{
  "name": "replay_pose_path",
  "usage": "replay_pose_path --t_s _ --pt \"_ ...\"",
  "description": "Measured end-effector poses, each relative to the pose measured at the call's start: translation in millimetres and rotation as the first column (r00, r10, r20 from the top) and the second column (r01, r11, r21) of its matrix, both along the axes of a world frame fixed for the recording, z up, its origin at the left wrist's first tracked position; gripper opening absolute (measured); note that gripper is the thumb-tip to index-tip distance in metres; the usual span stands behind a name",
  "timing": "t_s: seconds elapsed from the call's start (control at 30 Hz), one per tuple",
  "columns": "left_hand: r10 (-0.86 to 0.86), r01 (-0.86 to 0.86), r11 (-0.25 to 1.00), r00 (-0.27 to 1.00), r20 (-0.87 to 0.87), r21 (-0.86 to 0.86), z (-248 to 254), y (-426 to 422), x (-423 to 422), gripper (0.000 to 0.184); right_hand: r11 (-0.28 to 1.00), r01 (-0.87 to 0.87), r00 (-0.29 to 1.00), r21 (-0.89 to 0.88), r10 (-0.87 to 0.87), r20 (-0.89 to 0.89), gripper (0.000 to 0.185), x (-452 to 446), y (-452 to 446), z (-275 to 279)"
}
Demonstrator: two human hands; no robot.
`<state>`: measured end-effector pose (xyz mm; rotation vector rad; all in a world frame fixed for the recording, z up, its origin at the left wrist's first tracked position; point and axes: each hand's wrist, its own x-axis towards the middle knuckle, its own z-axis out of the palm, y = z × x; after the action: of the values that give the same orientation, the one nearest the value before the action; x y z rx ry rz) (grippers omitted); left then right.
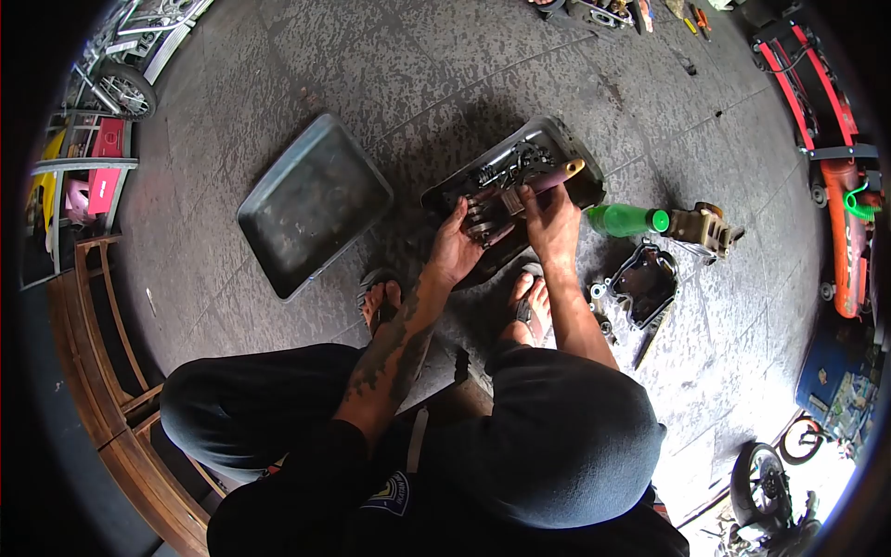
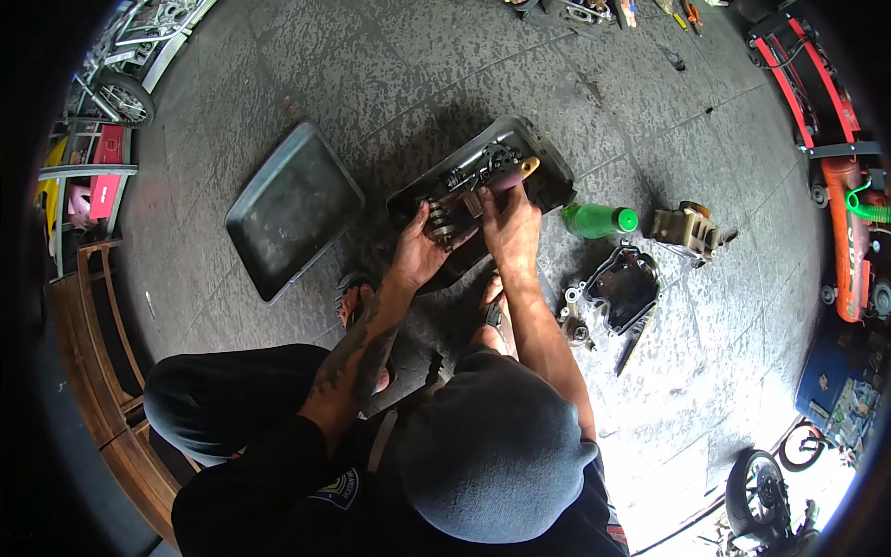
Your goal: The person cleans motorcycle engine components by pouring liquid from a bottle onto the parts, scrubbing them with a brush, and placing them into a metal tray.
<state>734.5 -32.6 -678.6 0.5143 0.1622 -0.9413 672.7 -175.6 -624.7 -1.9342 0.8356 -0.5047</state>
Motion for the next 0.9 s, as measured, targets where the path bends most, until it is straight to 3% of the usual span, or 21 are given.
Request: replay_pose_path --t_s 0.03,0.07,0.2,0.23,0.3,0.4,0.5,0.57,0.63,0.67,0.77,0.9 --pt "-0.030 0.031 0.999 0.999 -0.024 0.018 -1.2 0.8 -0.1 0.049 0.997 -0.016 0.998 -0.070 0.020 0.056 0.026 1.5 0.7 3.6" --pt "-0.058 0.060 0.998 0.997 -0.051 0.036 -2.9 1.8 -1.6 0.049 0.997 0.005 1.000 0.081 -0.008 0.030 0.033 -0.8 1.5 11.9" --pt "-0.059 0.059 0.997 0.998 -0.017 0.042 -2.3 1.6 0.2 0.050 0.962 -0.052 0.991 0.269 0.017 0.129 0.032 1.8 5.8 -0.5" --pt "-0.056 0.057 0.995 0.998 -0.015 0.087 -5.4 2.5 0.3 0.050 0.986 -0.021 0.985 0.166 0.048 -0.164 0.031 1.8 5.1 15.1" --pt "-0.049 0.050 0.990 0.999 -0.013 0.128 -13.1 2.5 0.8 0.050 0.999 -0.040 0.999 0.000 0.040 -0.003 0.030 2.5 2.0 0.2" --pt "-0.079 0.080 0.990 0.997 -0.010 0.113 -19.7 4.0 -2.4 0.049 1.000 -0.012 0.998 -0.013 0.013 0.066 0.029 6.0 1.9 12.9" --pt "-0.049 0.033 0.987 0.994 0.099 0.155 -12.9 -0.5 1.5 0.048 0.999 0.002 0.993 0.052 -0.008 0.114 0.028 3.7 5.6 21.2" --pt "-0.009 0.013 0.989 1.000 -0.027 0.150 -8.6 3.8 4.7 0.044 0.989 -0.018 0.994 0.146 0.002 0.105 0.027 1.0 8.6 13.4" --pt "-0.003 0.006 0.977 1.000 -0.019 0.214 -9.8 6.6 2.7 0.041 1.000 0.014 1.000 0.021 -0.014 -0.017 0.027 -1.5 6.9 9.4" --pt "0.004 0.001 0.960 1.000 -0.016 0.279 -12.1 8.8 1.1 0.038 1.000 0.020 1.000 -0.006 -0.020 0.014 0.026 -2.5 5.3 8.2" --pt "-0.029 0.017 0.967 0.999 0.040 0.256 -16.1 9.0 1.1 0.032 0.995 0.095 0.992 0.004 -0.095 0.086 0.026 -3.6 2.3 9.1" --pt "0.025 -0.027 0.971 1.000 0.013 0.237 -11.5 3.2 1.4 0.025 0.975 0.060 0.959 0.212 -0.115 0.260 0.028 -2.4 17.5 -2.9"
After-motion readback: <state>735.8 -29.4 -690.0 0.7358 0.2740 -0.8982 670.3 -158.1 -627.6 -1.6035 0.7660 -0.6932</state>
